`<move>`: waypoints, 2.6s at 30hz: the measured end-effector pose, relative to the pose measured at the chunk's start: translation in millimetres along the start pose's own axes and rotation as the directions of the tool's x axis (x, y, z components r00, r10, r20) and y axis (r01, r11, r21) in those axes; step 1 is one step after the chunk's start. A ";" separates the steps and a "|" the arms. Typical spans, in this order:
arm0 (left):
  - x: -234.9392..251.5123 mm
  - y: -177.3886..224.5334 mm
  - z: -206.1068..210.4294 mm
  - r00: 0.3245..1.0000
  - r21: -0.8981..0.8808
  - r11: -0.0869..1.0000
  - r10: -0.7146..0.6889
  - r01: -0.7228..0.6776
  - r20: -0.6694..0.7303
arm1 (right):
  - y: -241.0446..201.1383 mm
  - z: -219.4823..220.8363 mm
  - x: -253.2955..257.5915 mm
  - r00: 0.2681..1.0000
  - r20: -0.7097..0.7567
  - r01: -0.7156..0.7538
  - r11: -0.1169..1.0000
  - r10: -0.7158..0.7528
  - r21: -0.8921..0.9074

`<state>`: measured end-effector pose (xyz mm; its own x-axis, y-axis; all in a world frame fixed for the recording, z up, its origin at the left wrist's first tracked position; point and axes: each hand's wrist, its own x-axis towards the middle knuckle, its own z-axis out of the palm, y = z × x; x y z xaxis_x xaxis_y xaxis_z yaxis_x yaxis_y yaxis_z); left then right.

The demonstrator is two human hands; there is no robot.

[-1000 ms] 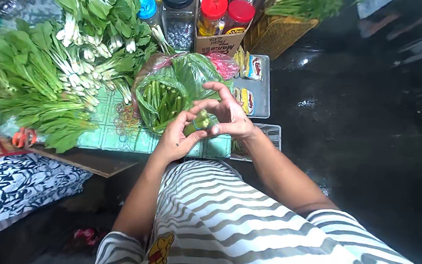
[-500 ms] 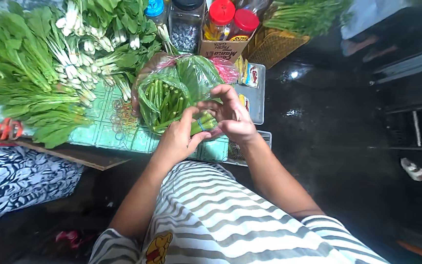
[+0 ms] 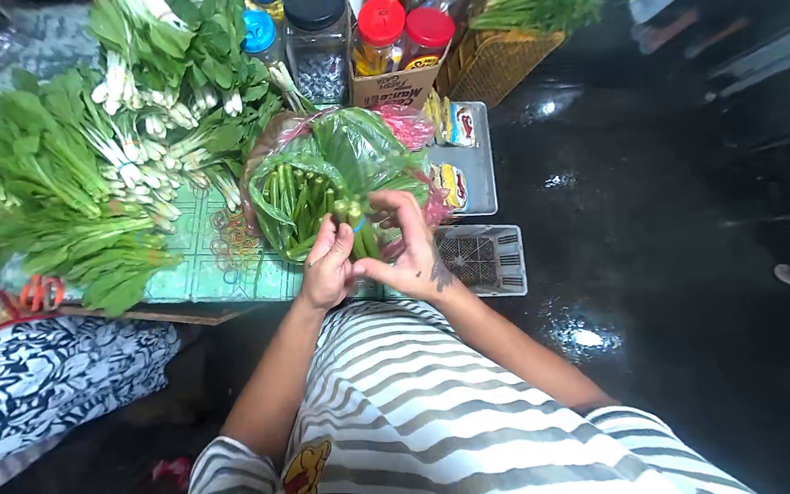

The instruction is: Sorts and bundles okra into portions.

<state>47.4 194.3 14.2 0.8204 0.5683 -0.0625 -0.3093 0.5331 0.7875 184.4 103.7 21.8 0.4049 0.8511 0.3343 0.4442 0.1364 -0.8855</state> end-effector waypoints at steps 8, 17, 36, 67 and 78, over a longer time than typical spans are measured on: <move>20.8 8.8 10.6 0.981 0.419 0.888 0.154 -0.190 0.117 | 8.5 -15.2 -20.3 0.943 0.150 -0.317 0.939 0.297 0.135; 34.5 -11.6 6.6 0.951 0.040 0.996 -0.085 0.076 0.296 | 21.7 -58.6 -33.2 0.788 0.587 -0.579 0.548 0.185 0.604; 60.6 -150.7 102.7 0.933 0.602 0.727 -0.349 0.329 -0.089 | 128.6 -121.0 -149.2 0.863 -0.189 -0.457 0.884 0.468 0.103; -48.4 -39.8 -65.2 0.676 0.820 0.443 0.481 0.362 -0.558 | 190.6 -170.1 -112.9 0.302 0.676 -0.871 0.483 0.672 -0.091; 1.3 17.0 -268.8 0.722 0.774 0.036 0.334 0.632 -0.606 | 42.3 54.4 81.8 0.670 0.649 -0.193 0.929 0.360 -0.316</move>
<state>-86.1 372.6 -137.4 0.1978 0.9682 -0.1535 0.8796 -0.1062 0.4637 192.8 206.6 -5.9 -0.0875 0.9485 -0.3045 0.5871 -0.1978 -0.7850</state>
